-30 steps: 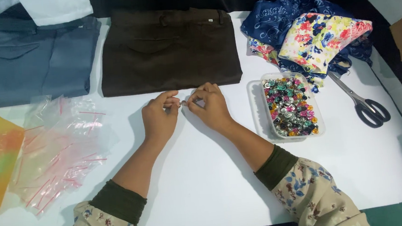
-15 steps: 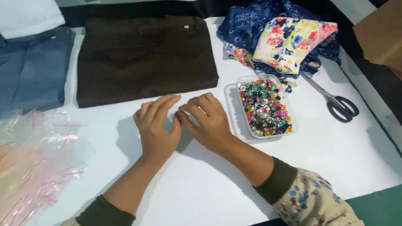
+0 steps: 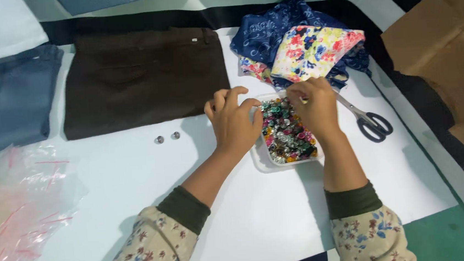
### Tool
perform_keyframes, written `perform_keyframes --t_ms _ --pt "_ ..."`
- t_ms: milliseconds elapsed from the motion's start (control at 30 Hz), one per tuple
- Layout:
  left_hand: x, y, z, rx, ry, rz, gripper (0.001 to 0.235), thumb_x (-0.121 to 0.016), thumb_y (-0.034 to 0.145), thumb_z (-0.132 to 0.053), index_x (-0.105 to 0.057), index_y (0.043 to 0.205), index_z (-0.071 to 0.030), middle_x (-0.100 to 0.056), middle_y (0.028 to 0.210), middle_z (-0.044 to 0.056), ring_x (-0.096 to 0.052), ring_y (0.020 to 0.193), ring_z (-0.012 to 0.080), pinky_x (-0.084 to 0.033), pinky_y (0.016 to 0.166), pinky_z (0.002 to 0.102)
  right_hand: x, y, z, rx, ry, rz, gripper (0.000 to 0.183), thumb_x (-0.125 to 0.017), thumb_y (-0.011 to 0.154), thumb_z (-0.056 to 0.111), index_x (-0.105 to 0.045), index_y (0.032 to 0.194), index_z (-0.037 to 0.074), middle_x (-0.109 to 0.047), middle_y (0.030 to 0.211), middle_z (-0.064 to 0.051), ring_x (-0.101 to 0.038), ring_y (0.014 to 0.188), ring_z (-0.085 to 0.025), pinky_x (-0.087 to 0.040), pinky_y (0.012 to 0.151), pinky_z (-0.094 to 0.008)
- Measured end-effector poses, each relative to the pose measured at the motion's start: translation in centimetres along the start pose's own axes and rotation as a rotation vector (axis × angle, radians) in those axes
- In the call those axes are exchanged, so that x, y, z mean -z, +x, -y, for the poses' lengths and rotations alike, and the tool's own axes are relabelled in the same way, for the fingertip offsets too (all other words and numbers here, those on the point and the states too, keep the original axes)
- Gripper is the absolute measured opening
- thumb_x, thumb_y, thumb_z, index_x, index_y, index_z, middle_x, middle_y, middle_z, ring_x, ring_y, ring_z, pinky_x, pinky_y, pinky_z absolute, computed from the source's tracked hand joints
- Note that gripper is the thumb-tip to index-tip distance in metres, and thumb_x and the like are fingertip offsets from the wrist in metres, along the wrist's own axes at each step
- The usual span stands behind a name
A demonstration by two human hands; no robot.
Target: Sorting and packaging small decorative buttons into plastic bags
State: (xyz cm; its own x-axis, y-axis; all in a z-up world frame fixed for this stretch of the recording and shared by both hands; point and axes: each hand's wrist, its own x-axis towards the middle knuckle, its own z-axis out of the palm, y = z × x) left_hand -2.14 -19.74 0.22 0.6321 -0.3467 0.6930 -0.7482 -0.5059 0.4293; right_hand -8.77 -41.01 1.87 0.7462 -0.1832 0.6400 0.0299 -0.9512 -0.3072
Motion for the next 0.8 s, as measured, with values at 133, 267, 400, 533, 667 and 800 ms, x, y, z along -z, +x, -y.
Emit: perform_keyframes --t_ms 133,267,400,533,667,800 --pt "0.0 1.6 -1.5 0.009 0.138 -0.017 0.005 -0.075 0.077 -0.021 -0.075 0.073 -0.018 -0.055 0.109 0.001 -0.042 0.115 0.0296 -0.021 0.1 0.059 -0.8 -0.1 1.0 0.025 -0.008 0.059 0.013 -0.083 0.084 0.013 -0.081 0.095 0.019 -0.07 0.082 -0.007 -0.065 0.084 -0.03 -0.053 0.08 -0.041" --pt "0.0 2.4 -1.7 0.046 0.152 0.105 0.003 -0.077 0.078 -0.013 -0.079 0.076 -0.013 -0.05 0.107 0.004 -0.039 0.114 0.0307 -0.015 0.102 0.064 -0.7 0.0 1.8 0.059 -0.043 0.107 0.013 -0.083 0.083 0.014 -0.082 0.096 0.019 -0.07 0.083 -0.009 -0.065 0.084 -0.032 -0.053 0.078 -0.043" --pt "-0.5 2.4 -1.2 0.104 0.143 0.231 0.004 -0.079 0.075 -0.015 -0.08 0.079 -0.014 -0.05 0.104 0.006 -0.039 0.116 0.0319 -0.013 0.103 0.065 -0.4 0.0 2.2 0.03 -0.072 0.179 0.016 -0.082 0.086 0.016 -0.082 0.101 0.019 -0.07 0.089 -0.01 -0.064 0.089 -0.033 -0.052 0.08 -0.045" --pt "-0.4 2.6 -1.6 0.12 0.127 0.281 0.005 -0.078 0.076 -0.015 -0.08 0.08 -0.011 -0.05 0.103 0.009 -0.039 0.116 0.0338 -0.01 0.104 0.067 -0.6 -0.1 1.8 0.026 -0.114 0.206 0.012 -0.082 0.086 0.022 -0.082 0.098 0.024 -0.069 0.088 -0.006 -0.063 0.09 -0.03 -0.052 0.08 -0.041" --pt "-1.1 2.5 -1.3 0.106 0.124 0.277 0.008 -0.079 0.075 -0.019 -0.08 0.078 -0.011 -0.049 0.104 0.01 -0.04 0.116 0.0348 -0.01 0.105 0.069 -0.4 -0.1 2.1 0.019 -0.141 0.218 0.014 -0.083 0.084 0.022 -0.081 0.098 0.023 -0.069 0.091 -0.004 -0.062 0.093 -0.028 -0.051 0.081 -0.04" --pt "-1.8 2.1 -0.6 0.083 0.107 0.257 0.011 -0.078 0.077 -0.022 -0.079 0.081 -0.012 -0.049 0.107 0.009 -0.04 0.119 0.0354 -0.01 0.106 0.07 -0.5 0.0 2.0 0.027 -0.142 0.211 0.013 -0.083 0.083 0.021 -0.081 0.096 0.023 -0.07 0.09 -0.004 -0.063 0.093 -0.027 -0.051 0.08 -0.04"
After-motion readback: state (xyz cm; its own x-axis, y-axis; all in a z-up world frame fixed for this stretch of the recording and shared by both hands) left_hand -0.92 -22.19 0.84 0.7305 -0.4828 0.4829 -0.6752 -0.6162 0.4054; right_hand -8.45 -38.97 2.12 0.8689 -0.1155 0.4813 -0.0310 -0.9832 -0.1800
